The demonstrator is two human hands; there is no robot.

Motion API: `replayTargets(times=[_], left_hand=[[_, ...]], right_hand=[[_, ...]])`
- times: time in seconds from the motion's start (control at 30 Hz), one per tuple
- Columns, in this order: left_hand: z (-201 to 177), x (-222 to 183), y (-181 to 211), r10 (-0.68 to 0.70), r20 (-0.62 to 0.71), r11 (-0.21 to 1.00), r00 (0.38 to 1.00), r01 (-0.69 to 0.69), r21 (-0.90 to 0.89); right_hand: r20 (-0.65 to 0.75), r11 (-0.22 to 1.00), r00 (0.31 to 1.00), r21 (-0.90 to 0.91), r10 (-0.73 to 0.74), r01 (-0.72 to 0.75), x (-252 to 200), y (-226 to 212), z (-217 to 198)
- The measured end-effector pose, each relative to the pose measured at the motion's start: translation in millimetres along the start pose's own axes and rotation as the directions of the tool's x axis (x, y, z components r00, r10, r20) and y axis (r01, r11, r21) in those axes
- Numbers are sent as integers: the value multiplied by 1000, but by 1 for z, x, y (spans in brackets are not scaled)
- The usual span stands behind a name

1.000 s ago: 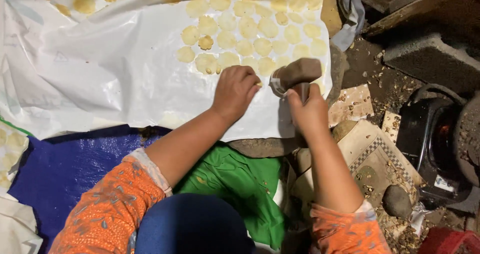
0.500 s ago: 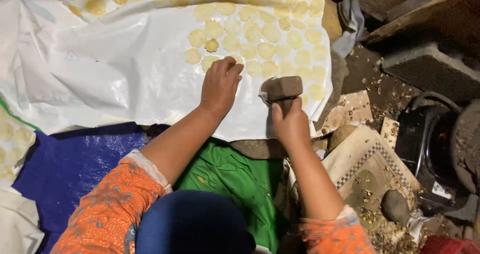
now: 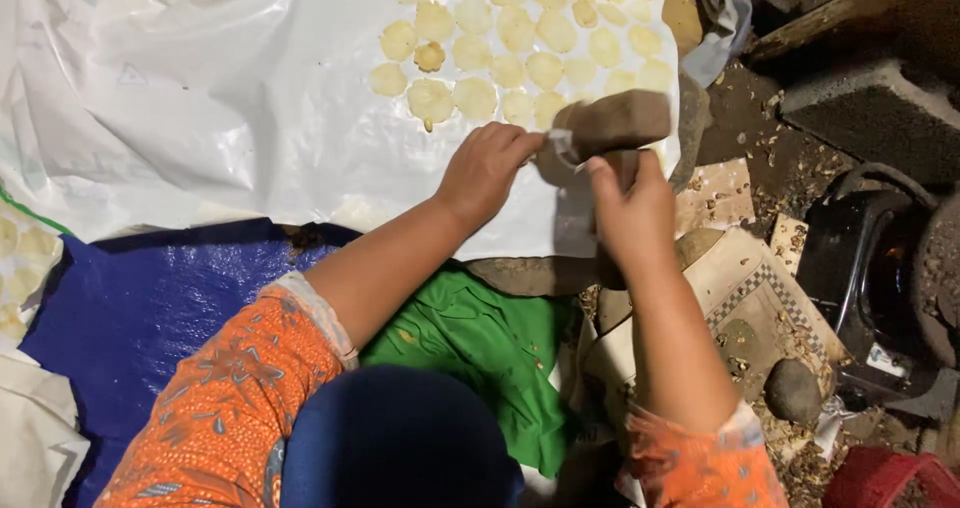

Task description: Cracking roasted nuts with a stone and flattening them with a wooden mallet onto a sheet to make crackers.

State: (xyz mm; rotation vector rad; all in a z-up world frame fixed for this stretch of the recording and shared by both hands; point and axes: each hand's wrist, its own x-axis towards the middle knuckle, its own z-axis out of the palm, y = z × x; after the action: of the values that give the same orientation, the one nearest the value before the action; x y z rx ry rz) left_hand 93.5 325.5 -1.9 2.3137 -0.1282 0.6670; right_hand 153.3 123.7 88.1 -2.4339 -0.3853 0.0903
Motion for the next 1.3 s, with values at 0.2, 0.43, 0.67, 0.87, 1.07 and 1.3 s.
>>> replayTargets(times=[0.2,0.43,0.67,0.87,1.07,1.3], left_hand=[[12,16,13,-22,134,991,991,39,-128],[-4,9,-10,47,-41,951,998,-32,308],[-31,-4,0,47,24,990,999,-50,130],[-42,-27,-8,-20,63,1000,998,20,5],[-28,-15,-9,-66,-27,997,997,65,-39],[-18,-5,2,-232,22,967,972,233,-99]], right_hand=[[-257,867,965,490,44,91,-39,-66,-47],[-33,973,993,-198,114,-119,-21,7,50],[62,999,998,-45,28,-25,-11,16,36],[85,981,977,8,194,-195,-16,-52,-6],[-58,989,993,-111,-101,94,-16,13,54],[7,949,994,297,106,-103,-22,-105,-36]])
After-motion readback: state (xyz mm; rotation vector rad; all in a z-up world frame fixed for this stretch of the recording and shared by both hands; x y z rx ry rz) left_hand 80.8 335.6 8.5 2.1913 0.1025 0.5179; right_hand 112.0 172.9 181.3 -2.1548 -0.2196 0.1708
